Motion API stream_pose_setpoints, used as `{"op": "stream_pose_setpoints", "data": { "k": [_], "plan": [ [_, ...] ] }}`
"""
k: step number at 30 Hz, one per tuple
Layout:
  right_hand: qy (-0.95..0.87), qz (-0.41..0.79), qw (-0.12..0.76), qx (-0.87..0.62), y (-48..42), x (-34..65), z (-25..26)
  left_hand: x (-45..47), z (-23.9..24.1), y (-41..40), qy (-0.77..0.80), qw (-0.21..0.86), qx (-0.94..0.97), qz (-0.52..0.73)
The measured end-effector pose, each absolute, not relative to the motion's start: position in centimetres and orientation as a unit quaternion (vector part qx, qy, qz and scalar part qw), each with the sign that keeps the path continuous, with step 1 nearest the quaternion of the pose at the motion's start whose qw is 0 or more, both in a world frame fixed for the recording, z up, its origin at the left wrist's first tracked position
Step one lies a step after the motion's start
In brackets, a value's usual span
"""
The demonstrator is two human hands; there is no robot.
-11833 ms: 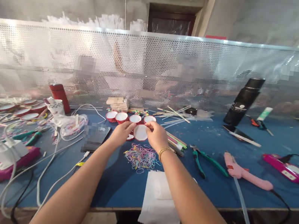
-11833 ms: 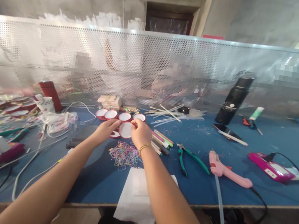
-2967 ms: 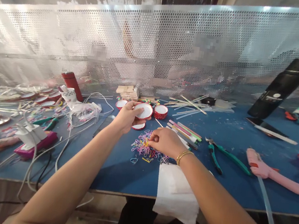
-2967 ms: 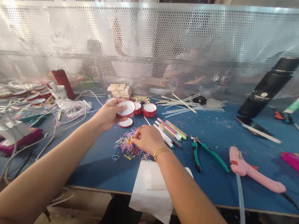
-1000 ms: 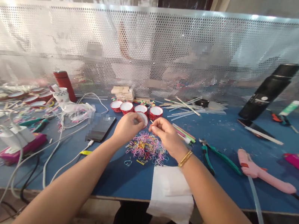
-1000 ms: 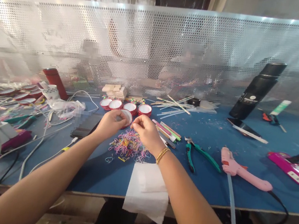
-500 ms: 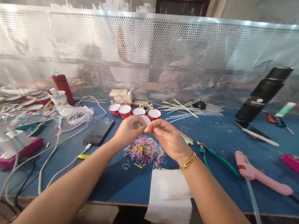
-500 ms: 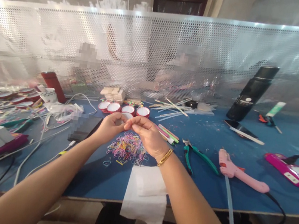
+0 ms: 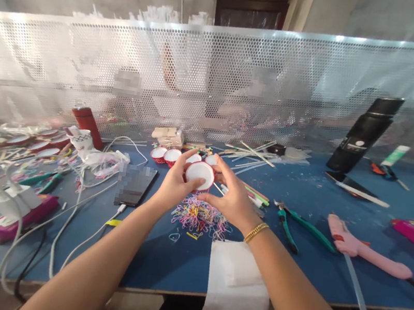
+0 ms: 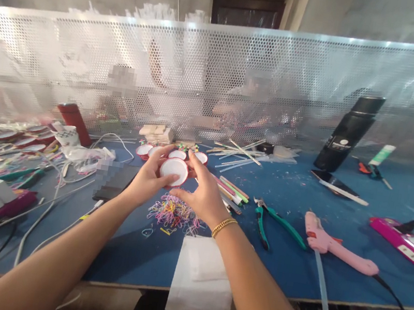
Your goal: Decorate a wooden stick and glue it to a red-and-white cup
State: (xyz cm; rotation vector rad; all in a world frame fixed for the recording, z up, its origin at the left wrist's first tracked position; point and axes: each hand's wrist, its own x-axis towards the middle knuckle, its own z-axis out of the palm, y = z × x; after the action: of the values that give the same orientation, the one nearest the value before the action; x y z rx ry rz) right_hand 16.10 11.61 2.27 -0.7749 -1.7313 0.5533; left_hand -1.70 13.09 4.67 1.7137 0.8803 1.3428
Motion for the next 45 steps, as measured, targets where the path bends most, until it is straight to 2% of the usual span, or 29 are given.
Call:
{"op": "stream_pose_setpoints", "data": {
  "k": [4,14,45],
  "plan": [
    [-0.752,0.168,0.537,-0.343,11.6,15.7,1.8,-1.6,4.6,13.1,0.357,0.388,0.677,0.514],
    [-0.783,0.105,0.487,-0.373,11.1,15.8,2.3,-1.8,4.5,13.2,0.396,0.404,0.628,0.535],
    [-0.779,0.122,0.473,-0.394,10.5,15.7,2.7,-1.7,5.0,12.7,0.389,0.357,0.691,0.493]
  ]
}}
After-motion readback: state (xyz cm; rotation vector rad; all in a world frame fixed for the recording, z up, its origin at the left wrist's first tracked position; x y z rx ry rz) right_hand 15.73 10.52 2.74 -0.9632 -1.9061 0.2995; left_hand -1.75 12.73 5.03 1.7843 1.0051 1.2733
